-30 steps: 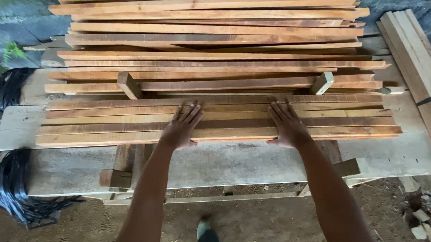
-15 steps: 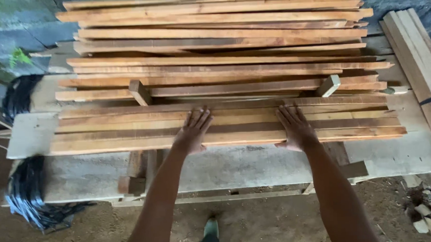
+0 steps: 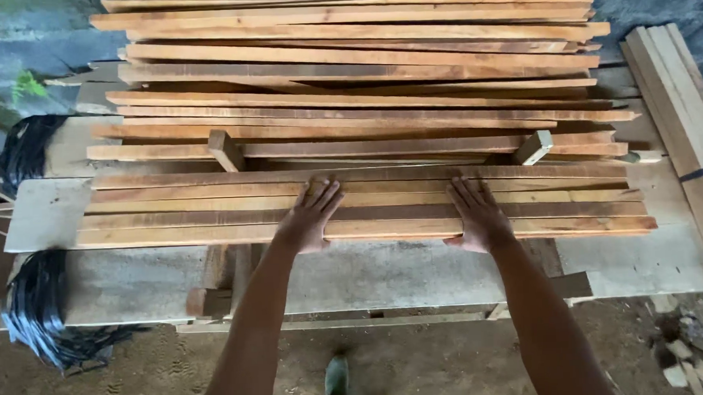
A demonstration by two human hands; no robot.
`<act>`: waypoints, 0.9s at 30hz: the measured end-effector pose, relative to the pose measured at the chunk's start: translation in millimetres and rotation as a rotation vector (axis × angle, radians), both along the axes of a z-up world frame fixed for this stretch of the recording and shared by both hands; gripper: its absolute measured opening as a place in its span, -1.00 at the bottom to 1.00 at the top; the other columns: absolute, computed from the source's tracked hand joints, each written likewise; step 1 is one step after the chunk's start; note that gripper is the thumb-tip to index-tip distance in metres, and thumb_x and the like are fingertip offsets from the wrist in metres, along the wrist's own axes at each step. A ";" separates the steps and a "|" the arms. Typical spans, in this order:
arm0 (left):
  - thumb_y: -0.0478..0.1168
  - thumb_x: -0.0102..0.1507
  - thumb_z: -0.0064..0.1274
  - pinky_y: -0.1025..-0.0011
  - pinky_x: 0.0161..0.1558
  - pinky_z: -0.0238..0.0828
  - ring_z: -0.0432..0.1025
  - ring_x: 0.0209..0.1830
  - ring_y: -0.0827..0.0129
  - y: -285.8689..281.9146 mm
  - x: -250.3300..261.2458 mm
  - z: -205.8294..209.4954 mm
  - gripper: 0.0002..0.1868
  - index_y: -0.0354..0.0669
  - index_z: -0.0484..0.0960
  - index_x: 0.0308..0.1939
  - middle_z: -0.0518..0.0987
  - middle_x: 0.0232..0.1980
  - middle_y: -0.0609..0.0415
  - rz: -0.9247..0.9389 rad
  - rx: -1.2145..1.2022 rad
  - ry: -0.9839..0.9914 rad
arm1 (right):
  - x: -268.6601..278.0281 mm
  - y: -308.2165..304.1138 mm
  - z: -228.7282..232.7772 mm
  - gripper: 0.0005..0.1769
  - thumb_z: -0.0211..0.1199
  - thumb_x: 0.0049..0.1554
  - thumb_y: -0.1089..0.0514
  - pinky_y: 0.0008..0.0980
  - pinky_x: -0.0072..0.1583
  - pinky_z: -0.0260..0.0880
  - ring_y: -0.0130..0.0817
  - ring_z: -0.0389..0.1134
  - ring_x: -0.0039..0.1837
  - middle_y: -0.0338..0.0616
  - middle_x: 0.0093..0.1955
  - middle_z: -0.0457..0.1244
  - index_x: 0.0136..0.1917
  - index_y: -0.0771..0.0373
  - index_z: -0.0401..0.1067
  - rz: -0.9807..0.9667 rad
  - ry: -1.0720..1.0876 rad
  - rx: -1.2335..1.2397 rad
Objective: Organizing and aligning thin wooden slats on a workbench in a woodworking shop.
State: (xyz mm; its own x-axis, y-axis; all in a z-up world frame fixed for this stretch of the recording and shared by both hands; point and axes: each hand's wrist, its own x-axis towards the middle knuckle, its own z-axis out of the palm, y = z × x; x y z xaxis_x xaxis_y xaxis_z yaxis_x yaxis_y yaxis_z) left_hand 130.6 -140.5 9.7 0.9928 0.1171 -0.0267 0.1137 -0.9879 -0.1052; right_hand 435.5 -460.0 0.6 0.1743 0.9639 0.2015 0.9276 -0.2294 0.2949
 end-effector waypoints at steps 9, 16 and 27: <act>0.16 -0.20 0.55 -0.07 0.60 -0.44 -0.13 0.69 0.08 15.6 7.2 -39.4 0.46 -0.01 0.02 0.65 -0.05 0.71 0.00 0.046 -0.120 -0.061 | 2.7 1.0 -10.8 0.57 0.54 -0.45 -0.45 0.10 0.66 -0.16 -0.21 0.00 0.67 -0.11 0.74 -0.08 0.69 0.05 -0.02 -0.040 -0.014 -0.001; 0.26 -0.25 0.50 -0.04 0.61 -0.26 -0.06 0.67 0.19 -10.6 -0.4 18.2 0.42 0.09 0.11 0.60 0.00 0.70 0.11 0.049 0.026 -0.053 | 5.1 1.1 -16.9 0.68 0.39 -0.51 -0.74 0.00 0.66 -0.26 -0.34 -0.05 0.70 -0.28 0.74 -0.09 0.71 -0.05 -0.07 -0.057 -0.147 0.028; 0.23 -0.31 0.48 -0.03 0.61 -0.28 0.04 0.64 0.28 7.4 1.1 -24.3 0.43 0.14 0.14 0.61 0.06 0.69 0.21 0.002 0.040 -0.263 | -29.1 -8.0 23.5 0.03 0.37 -0.05 -0.28 -0.04 0.57 0.11 -0.37 0.14 0.62 -0.33 0.69 0.07 0.63 0.00 0.22 0.037 -0.265 0.252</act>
State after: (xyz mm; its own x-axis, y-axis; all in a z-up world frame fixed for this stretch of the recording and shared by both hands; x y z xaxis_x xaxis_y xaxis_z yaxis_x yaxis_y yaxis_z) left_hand 131.7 -133.1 -14.6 0.9647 0.1146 0.2373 0.1440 -0.9834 -0.1104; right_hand 406.4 -467.9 24.1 0.0504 0.8829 0.4669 0.8352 -0.2936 0.4650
